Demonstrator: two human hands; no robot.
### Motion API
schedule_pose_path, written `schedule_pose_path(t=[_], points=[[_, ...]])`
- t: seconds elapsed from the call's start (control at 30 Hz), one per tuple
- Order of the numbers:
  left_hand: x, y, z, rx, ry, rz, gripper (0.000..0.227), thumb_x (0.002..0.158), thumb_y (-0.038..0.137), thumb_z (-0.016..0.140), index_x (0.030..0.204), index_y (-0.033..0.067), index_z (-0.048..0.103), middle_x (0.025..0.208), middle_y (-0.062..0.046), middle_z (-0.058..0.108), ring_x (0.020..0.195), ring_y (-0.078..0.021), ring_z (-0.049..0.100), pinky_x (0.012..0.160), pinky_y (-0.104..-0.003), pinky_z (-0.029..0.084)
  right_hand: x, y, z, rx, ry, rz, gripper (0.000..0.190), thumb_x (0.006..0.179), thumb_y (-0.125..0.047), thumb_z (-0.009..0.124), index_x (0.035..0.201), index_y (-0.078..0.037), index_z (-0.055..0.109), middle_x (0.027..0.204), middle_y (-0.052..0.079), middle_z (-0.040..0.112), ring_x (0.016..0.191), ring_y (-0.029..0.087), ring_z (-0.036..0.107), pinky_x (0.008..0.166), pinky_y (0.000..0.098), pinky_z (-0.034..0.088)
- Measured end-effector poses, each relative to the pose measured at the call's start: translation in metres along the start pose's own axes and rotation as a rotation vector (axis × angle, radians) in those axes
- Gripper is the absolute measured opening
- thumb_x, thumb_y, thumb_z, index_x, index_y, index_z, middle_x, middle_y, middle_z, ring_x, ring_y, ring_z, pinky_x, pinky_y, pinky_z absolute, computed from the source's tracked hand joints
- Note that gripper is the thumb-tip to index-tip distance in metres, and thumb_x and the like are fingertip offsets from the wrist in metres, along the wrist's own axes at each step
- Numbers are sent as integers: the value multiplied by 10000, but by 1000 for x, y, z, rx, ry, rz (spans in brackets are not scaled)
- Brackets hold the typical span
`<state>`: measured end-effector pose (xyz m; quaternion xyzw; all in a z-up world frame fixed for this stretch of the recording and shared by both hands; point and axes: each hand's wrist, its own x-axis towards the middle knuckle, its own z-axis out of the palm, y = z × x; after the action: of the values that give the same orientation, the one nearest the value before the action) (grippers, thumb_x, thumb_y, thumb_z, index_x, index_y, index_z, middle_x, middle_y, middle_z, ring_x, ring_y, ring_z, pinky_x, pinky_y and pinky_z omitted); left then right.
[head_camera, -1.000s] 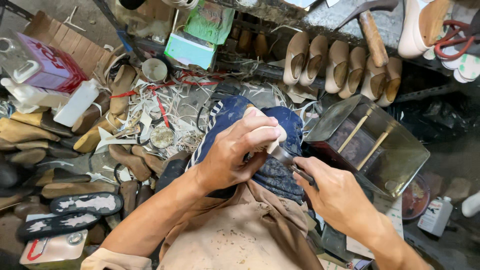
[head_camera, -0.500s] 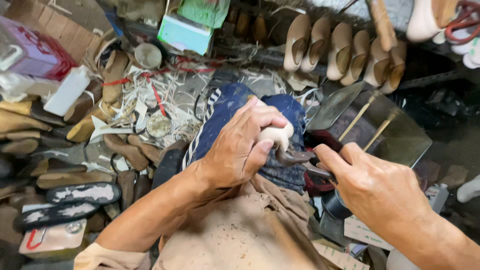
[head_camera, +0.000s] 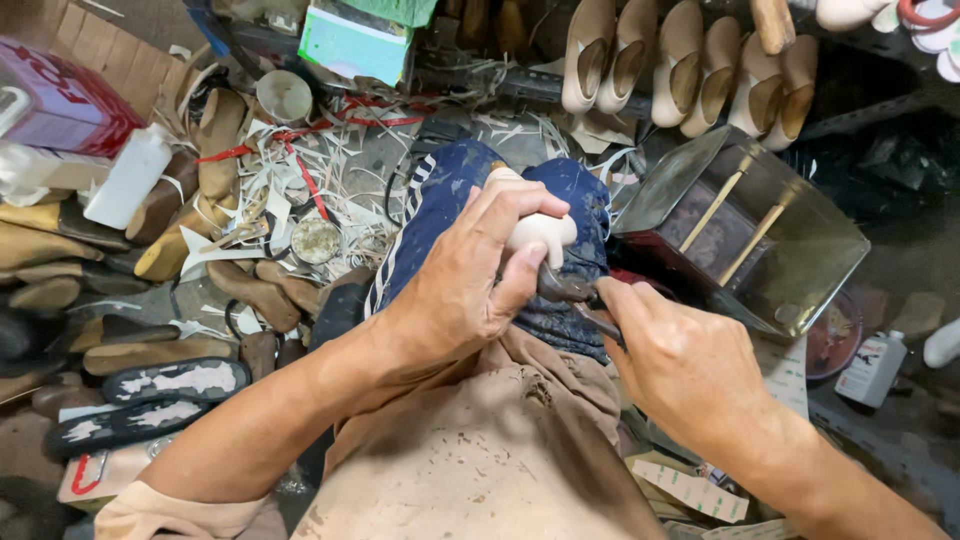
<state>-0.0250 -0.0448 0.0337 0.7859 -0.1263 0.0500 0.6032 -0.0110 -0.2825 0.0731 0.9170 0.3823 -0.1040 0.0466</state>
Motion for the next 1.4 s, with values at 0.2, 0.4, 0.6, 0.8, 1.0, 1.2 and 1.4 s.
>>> schedule_pose_path(t=[0.2,0.4,0.6,0.8,1.0,1.2,1.4], points=[[-1,-13,-8,3,30,26,422,1078,338,319,1311,22,473,1297,-171,551,1222,-313,552,1103,-415,421,20,9,8,529,-56,-151,416,990,-255,575,1374,-97,555,1266,107,716,1098,293,707,892,422,540],[-4,-11,-9,-29,29,14,392,1078,313,330,1323,44,474,1324,-179,542,1314,-337,517,1174,-426,376,31,24,8,598,-109,-142,395,1009,-298,546,1276,-9,581,1182,160,728,1011,364,703,842,457,544],[-13,-3,2,11,-39,-66,351,1032,246,378,1340,112,480,1372,-144,580,1434,-365,496,1208,-661,252,31,35,-42,381,-474,-4,422,979,-428,524,1364,-260,560,1186,-43,747,1037,273,715,799,460,538],[-9,-5,-6,-15,-75,-20,312,1062,252,381,1323,107,475,1351,-171,553,1391,-376,525,1219,-602,265,21,37,-29,63,-133,-188,416,912,-308,660,1296,-187,554,932,5,588,535,311,671,400,446,547],[-8,-10,-4,29,-57,40,309,1082,249,389,1318,78,493,1317,-123,586,1297,-324,560,1229,-607,283,11,39,-18,-38,-2,-201,453,868,-139,637,1315,-201,599,934,-32,603,693,181,690,447,335,521],[-12,-10,3,67,-104,43,354,1037,178,439,1375,72,439,1371,-197,533,1391,-391,503,1201,-711,277,6,43,-30,100,-158,-130,623,748,-143,706,1353,-197,566,1100,-46,724,886,225,736,612,397,580],[-11,-4,4,99,-79,75,333,1048,191,415,1358,74,448,1362,-208,540,1326,-383,537,1192,-664,295,12,35,-63,-224,-456,-50,489,912,-315,555,1379,-306,413,863,-59,541,597,264,736,359,465,542]])
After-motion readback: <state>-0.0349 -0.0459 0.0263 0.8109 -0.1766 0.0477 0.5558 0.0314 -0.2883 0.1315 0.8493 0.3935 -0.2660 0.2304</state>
